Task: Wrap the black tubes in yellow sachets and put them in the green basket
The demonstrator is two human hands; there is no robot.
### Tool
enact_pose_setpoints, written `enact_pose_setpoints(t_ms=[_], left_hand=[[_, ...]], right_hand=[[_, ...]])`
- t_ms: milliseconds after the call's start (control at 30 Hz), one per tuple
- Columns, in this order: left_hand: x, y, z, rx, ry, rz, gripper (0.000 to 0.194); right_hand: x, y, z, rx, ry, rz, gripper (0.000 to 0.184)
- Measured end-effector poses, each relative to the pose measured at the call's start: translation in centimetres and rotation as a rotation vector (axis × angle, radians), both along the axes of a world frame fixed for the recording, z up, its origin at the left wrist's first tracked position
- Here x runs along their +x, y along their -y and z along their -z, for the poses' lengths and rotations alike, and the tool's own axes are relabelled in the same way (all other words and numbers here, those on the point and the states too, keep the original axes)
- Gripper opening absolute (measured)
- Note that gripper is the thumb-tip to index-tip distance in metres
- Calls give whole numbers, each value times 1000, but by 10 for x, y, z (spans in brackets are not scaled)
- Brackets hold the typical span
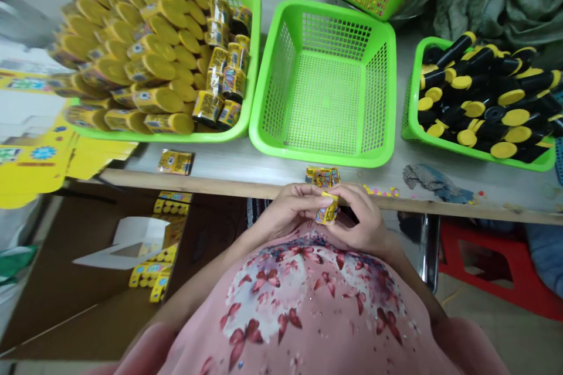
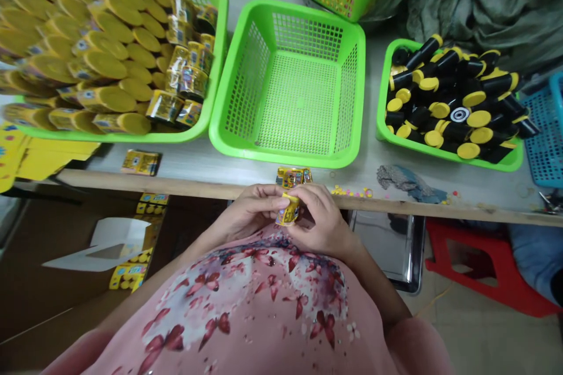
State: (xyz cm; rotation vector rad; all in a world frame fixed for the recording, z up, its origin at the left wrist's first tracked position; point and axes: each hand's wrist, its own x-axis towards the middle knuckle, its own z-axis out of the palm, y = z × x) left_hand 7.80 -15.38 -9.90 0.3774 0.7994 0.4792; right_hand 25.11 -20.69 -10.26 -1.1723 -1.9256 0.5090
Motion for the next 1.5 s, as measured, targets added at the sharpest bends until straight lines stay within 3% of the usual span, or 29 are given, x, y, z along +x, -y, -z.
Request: enact_pose_setpoints(t_ms=[200, 400, 533, 767, 933, 1233, 1333, 1500], left_hand=[[3, -2, -5, 115, -132, -61, 29], [-2, -1, 4, 77, 173, 53, 39], [-2, 2, 11, 56, 242, 54, 40], [-3, 3, 15, 67, 215, 1, 34], [-5, 7, 16, 81, 179, 5, 30], [0, 9, 16, 55, 171, -17, 35], [0, 8, 14, 40, 137, -32, 32], [1, 9, 13, 44, 143, -28, 31]], right_hand=[[-2, 0, 5, 38, 51, 40, 45], [-6, -1, 11, -55, -215, 108, 50], [-7, -2, 12, -90, -254, 90, 58], [-13, 5, 21, -169, -266, 94, 65], [-14, 9, 29, -135, -237, 99, 67], [-7, 9, 31, -198, -309, 56, 63], [-7, 8, 28, -196, -251, 72, 66], [-8, 2, 17, -37, -78, 94, 56]])
